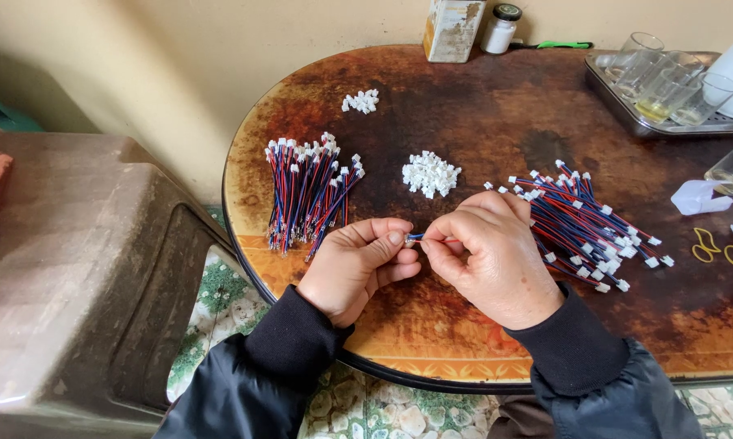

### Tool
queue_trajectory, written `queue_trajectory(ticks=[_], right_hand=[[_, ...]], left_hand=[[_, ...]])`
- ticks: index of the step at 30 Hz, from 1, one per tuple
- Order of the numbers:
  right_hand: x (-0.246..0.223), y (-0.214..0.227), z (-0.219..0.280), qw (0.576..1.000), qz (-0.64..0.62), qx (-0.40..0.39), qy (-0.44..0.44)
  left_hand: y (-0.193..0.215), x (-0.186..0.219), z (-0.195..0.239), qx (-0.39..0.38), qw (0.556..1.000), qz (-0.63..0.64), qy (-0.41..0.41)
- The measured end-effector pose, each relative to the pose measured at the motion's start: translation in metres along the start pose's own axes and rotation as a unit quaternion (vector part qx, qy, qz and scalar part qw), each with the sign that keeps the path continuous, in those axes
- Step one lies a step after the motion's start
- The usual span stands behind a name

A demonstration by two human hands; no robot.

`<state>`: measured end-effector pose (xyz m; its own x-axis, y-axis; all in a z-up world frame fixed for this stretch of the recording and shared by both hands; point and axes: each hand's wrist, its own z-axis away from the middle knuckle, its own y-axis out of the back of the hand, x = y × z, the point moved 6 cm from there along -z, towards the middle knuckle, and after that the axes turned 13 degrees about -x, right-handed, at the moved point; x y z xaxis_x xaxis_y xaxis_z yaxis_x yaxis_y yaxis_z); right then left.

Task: Assembling small electronic wire connectors by hand

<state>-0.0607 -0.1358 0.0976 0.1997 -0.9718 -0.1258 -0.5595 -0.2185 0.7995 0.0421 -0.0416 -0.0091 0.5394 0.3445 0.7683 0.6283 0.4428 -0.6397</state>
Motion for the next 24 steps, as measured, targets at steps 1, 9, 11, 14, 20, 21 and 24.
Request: queue_trajectory(ticks=[1,9,11,14,20,21,24], right_hand=[[-0.001,0.001,-0.001,1.0,0.0,0.0,0.0],[-0.003,-0.005,0.0,0.999,0.034,-0.005,0.006],[-0.004,-0.006,-0.001,0.999,0.036,-0.007,0.009],[-0.004,-0.007,-0.001,0.999,0.032,-0.012,0.009],[0.015,0.007,0.002,0.999,0.017,-0.03,-0.011],[0.024,0.01,0.001,0.999,-0.006,-0.031,-0.015],[0.071,0.019,0.022,0.987,0.13,-0.037,-0.093]], left_hand=[[0.0,0.0,0.0,0.0,1.0,0.0,0.0],[-0.003,0.001,0.001,0.007,0.999,-0.035,-0.006],[-0.004,-0.001,0.0,0.006,0.999,-0.036,-0.005],[-0.004,-0.005,-0.001,0.008,0.999,-0.038,-0.003],[-0.013,0.0,-0.005,0.014,0.995,-0.097,-0.012],[-0.013,0.003,-0.005,0.02,0.991,-0.134,-0.02],[-0.007,0.01,-0.01,0.018,0.981,-0.186,-0.058]])
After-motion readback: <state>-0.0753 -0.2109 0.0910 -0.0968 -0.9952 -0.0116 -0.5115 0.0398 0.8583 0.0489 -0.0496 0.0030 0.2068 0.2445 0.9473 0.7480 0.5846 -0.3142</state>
